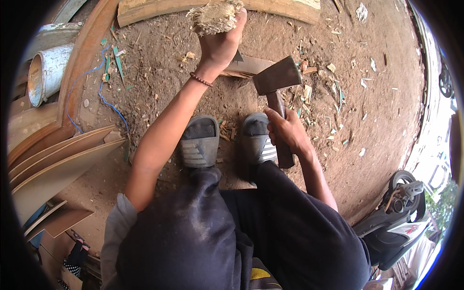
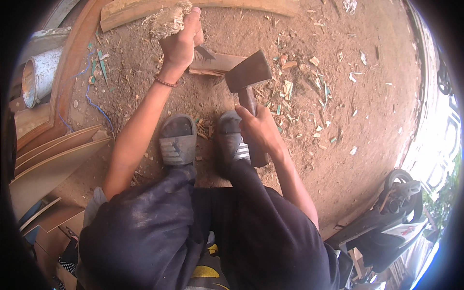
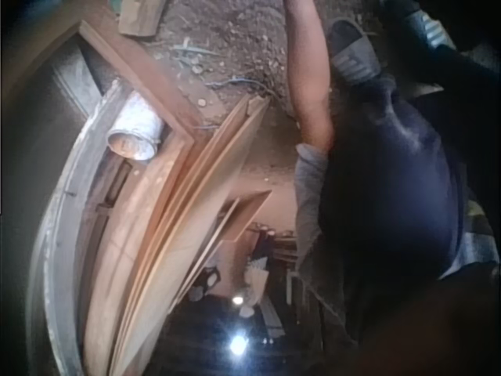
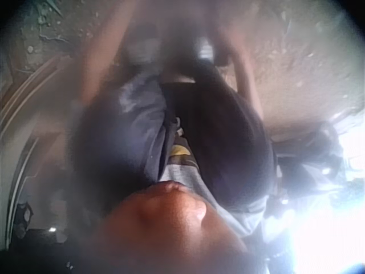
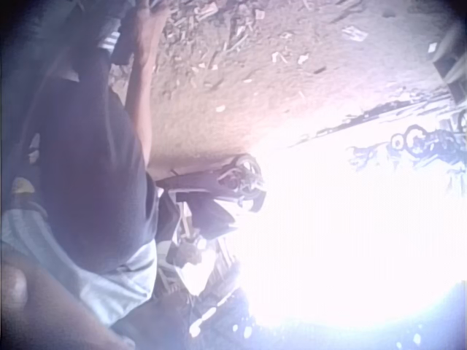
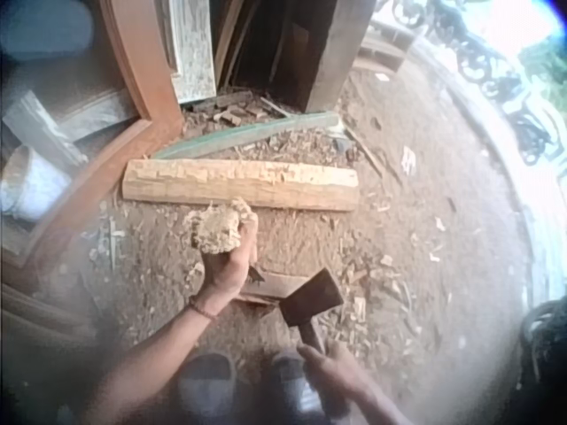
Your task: The person uses a small axe to repeatedly strike a small piece of wood held in the left hand, creating wood shavings. The person occasionally repositions the wood and continues striking it.
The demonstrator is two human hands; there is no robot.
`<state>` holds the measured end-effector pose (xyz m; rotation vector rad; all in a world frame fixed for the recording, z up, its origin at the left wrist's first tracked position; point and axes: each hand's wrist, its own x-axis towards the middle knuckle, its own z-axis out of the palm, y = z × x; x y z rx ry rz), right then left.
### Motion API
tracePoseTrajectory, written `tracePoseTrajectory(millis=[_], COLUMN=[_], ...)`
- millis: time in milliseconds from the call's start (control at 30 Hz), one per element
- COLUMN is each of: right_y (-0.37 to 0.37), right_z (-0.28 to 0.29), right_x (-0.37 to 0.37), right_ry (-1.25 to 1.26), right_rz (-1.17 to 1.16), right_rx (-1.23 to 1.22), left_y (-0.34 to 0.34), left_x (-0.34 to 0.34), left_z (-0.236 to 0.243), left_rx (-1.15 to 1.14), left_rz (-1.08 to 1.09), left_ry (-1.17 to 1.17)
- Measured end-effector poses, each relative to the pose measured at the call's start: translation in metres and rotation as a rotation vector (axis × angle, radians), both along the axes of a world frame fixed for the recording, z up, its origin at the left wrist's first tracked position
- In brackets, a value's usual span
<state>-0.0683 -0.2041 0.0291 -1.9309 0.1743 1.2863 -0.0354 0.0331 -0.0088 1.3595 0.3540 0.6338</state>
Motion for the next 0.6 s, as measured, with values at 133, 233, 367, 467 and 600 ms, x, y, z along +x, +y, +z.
tracePoseTrajectory(millis=[133, 233, 367, 467, 600], right_y=[0.0000, 0.0009, 0.0012, 0.0007, 0.0004], right_z=[0.0003, 0.0014, 0.0020, 0.0011, 0.0009], right_x=[0.0003, 0.0004, 0.0003, -0.0002, -0.0003], right_ry=[-0.014, 0.004, -0.005, -0.010, 0.003], right_rz=[0.009, -0.005, -0.003, -0.008, -0.004], right_rx=[-0.007, -0.016, -0.012, -0.012, -0.015], left_y=[0.0034, 0.0028, 0.0004, -0.0004, -0.0001], left_x=[-0.0010, -0.0003, 0.0006, 0.0008, 0.0009], left_z=[-0.0002, -0.0001, -0.0003, -0.0010, -0.0011], left_rx=[-0.055, -0.034, -0.032, -0.064, -0.042], left_rz=[0.012, 0.018, 0.011, 0.017, 0.014], left_ry=[0.040, 0.057, 0.040, 0.068, 0.060])
